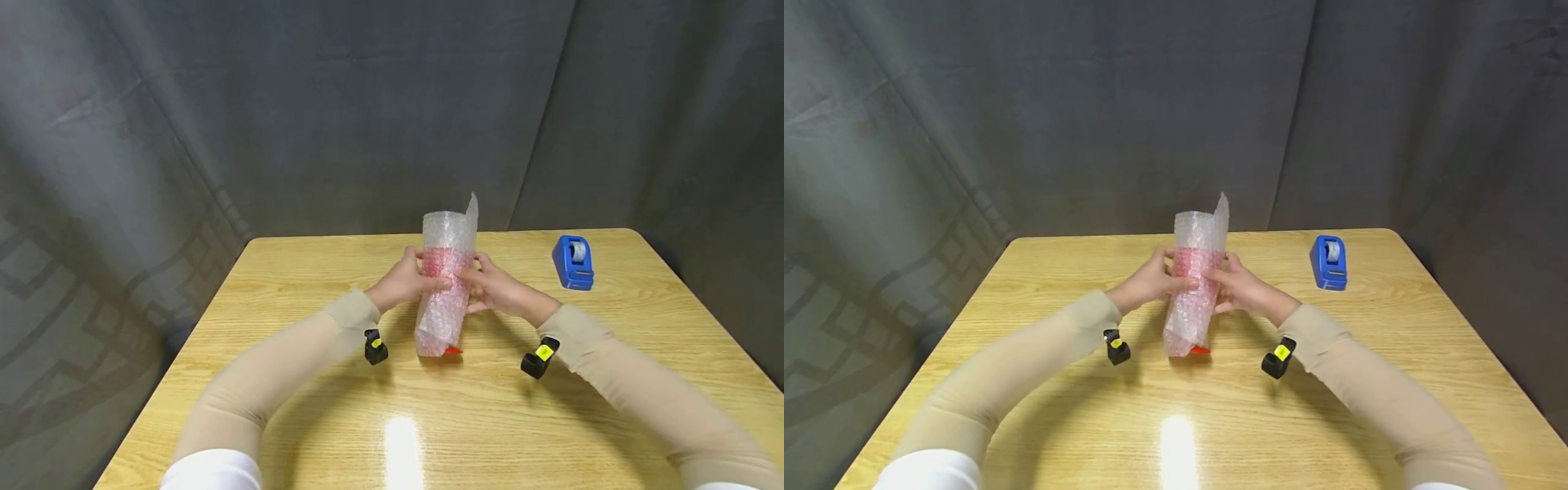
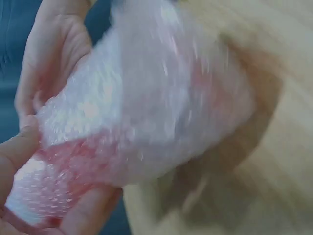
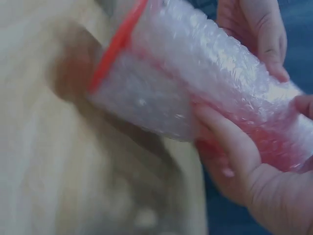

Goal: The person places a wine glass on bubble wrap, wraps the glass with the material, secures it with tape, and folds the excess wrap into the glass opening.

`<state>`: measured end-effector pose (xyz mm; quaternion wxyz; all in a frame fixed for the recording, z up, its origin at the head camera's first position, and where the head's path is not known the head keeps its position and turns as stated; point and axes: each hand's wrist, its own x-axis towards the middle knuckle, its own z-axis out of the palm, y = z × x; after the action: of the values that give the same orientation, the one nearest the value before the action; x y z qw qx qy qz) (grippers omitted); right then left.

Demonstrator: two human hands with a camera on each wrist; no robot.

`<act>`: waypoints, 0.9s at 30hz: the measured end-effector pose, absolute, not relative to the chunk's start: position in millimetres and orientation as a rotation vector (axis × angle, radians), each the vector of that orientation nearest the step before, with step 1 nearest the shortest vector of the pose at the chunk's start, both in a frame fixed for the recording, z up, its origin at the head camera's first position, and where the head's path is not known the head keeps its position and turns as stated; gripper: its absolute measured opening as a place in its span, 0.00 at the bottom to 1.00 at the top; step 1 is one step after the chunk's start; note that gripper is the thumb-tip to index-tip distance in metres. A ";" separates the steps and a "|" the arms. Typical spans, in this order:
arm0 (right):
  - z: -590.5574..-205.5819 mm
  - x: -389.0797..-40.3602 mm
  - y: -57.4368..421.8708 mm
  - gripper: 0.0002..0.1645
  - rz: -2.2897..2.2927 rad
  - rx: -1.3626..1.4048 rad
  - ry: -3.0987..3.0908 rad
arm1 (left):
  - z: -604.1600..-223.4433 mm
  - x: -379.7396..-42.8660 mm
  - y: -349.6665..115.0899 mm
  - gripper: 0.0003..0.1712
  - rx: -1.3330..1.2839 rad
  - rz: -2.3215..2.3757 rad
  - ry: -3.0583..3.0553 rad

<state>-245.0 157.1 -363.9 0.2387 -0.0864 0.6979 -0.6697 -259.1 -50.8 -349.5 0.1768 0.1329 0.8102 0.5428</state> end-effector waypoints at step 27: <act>-378.6 -236.2 179.1 0.51 -1.873 -0.882 2.387 | -371.5 -246.9 -40.5 0.60 0.757 1.527 2.525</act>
<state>-236.2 179.1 -378.6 -0.0093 -0.2792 0.7554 -0.5927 -246.9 -40.5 -371.5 0.0473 0.2482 0.8279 0.5008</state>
